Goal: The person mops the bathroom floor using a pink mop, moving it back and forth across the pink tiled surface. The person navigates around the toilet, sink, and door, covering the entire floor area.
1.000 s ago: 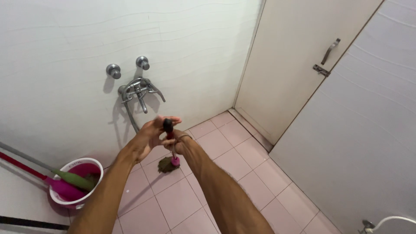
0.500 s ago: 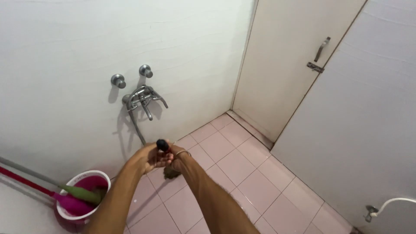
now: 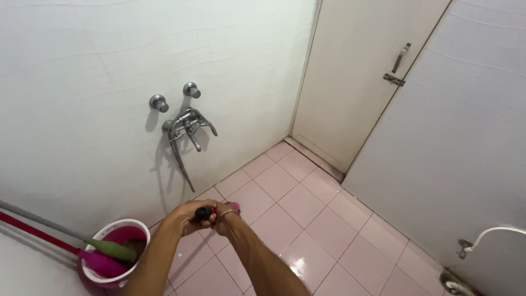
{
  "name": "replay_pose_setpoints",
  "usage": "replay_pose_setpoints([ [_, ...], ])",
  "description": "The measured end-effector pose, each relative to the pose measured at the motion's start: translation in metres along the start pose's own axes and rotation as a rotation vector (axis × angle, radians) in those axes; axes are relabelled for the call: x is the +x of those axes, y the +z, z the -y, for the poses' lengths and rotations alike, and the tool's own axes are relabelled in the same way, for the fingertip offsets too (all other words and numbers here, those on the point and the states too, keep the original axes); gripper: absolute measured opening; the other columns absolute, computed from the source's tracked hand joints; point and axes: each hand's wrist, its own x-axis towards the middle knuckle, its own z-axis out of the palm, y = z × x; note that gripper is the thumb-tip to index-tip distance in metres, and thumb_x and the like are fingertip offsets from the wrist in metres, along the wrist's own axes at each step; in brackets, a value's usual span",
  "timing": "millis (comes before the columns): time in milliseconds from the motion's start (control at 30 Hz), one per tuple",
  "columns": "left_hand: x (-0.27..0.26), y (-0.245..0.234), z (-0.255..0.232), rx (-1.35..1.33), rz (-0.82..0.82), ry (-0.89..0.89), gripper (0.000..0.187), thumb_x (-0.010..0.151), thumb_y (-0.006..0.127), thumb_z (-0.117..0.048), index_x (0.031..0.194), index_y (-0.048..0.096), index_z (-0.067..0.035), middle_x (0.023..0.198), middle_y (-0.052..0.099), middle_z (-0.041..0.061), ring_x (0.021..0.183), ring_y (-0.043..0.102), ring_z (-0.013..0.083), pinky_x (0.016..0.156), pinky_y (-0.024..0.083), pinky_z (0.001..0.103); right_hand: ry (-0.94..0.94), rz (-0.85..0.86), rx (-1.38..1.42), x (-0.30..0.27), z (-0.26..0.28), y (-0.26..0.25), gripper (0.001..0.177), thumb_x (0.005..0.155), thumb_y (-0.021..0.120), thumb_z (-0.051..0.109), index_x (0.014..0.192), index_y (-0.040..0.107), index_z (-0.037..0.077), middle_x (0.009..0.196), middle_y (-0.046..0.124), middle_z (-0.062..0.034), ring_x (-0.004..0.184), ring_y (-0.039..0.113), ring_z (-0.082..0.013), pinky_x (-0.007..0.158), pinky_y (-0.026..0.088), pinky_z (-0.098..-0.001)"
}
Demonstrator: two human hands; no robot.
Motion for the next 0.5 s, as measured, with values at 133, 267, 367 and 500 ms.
replay_pose_setpoints([
  [133, 0.02, -0.01, 0.011, 0.022, 0.044, -0.017, 0.02, 0.094, 0.067, -0.019, 0.088, 0.063, 0.0, 0.069, 0.062, 0.009, 0.051, 0.056, 0.014, 0.041, 0.042, 0.025, 0.003, -0.065, 0.095, -0.028, 0.0, 0.005, 0.028, 0.106, 0.044, 0.023, 0.088, 0.06, 0.009, 0.059, 0.049, -0.0003, 0.04, 0.042, -0.0114, 0.039, 0.049, -0.0321],
  [267, 0.024, -0.008, 0.009, 0.085, 0.024, 0.02, 0.024, 0.095, 0.067, -0.021, 0.085, 0.064, 0.0, 0.064, 0.063, 0.011, 0.047, 0.053, 0.0147, 0.041, 0.042, 0.024, -0.063, -0.015, 0.057, -0.069, 0.015, 0.01, 0.025, 0.106, 0.051, 0.022, 0.088, 0.058, 0.006, 0.06, 0.055, -0.0028, 0.04, 0.045, -0.0115, 0.038, 0.045, -0.0294],
  [367, 0.025, 0.0, 0.009, 0.099, 0.035, -0.002, 0.022, 0.093, 0.066, -0.021, 0.087, 0.066, 0.0, 0.063, 0.063, 0.01, 0.048, 0.054, 0.0148, 0.041, 0.043, 0.025, -0.076, -0.083, 0.013, -0.073, 0.017, 0.006, 0.022, 0.103, 0.055, 0.02, 0.085, 0.055, 0.008, 0.059, 0.054, -0.0024, 0.039, 0.045, -0.0116, 0.037, 0.044, -0.0294],
  [500, 0.018, 0.012, 0.001, 0.086, 0.01, -0.039, 0.019, 0.095, 0.066, -0.01, 0.096, 0.064, 0.009, 0.072, 0.065, 0.014, 0.053, 0.061, 0.0157, 0.048, 0.054, 0.025, -0.04, -0.132, 0.046, -0.037, 0.006, -0.009, 0.03, 0.103, 0.05, 0.032, 0.083, 0.056, 0.011, 0.061, 0.052, -0.0002, 0.038, 0.04, -0.0068, 0.036, 0.04, -0.0236],
])
